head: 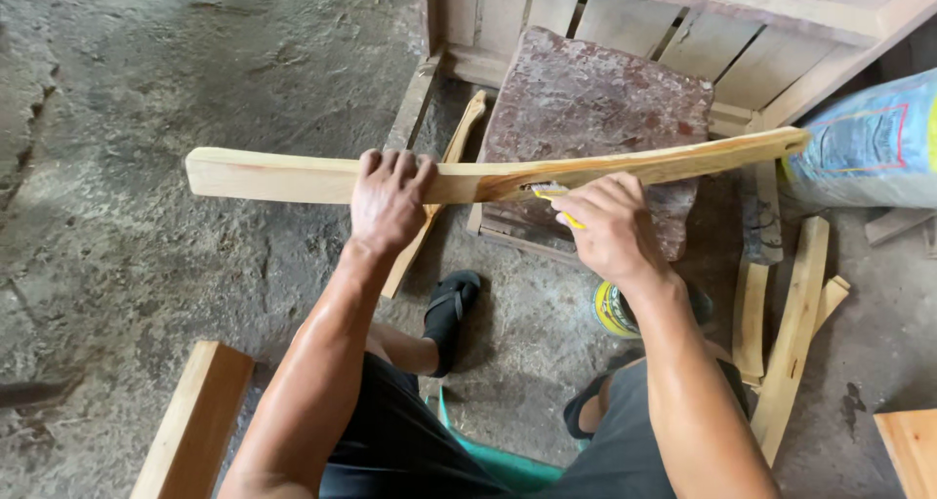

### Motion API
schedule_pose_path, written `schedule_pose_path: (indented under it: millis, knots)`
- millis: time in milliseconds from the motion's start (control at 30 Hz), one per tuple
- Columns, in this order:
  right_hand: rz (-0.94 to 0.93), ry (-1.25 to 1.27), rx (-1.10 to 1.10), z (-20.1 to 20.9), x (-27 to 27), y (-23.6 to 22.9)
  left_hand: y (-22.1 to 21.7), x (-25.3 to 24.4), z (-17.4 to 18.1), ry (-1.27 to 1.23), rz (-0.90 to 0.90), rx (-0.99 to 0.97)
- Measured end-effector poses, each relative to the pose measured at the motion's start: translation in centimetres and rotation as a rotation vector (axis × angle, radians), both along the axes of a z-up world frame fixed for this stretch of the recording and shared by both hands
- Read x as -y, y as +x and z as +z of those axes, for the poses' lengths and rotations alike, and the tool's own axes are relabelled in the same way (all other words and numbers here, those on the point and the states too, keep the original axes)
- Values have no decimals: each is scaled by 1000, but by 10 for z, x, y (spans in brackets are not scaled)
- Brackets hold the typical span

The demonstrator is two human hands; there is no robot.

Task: The person pours a liquid from a small bottle into a can of dark stain, then uses a brush to apply the stain to several carved and plain wooden pieces. The person handles each piece individually, turning them to coat different surfaces.

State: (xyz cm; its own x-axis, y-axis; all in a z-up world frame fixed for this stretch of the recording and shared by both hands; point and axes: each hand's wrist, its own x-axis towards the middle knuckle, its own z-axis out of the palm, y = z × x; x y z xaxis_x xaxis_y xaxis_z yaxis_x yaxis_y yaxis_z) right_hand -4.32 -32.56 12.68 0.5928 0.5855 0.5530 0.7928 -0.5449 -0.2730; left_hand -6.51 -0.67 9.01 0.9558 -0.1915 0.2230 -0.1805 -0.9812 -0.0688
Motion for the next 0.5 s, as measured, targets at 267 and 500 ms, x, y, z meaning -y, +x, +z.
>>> schedule_pose_path:
  millis: [267, 500]
  knots:
    - [-42, -250, 50, 17, -22, -22, 6, 17, 6, 80, -29, -79]
    - [-57, -383, 115, 36, -21, -9, 5, 28, 12, 98, -122, 35]
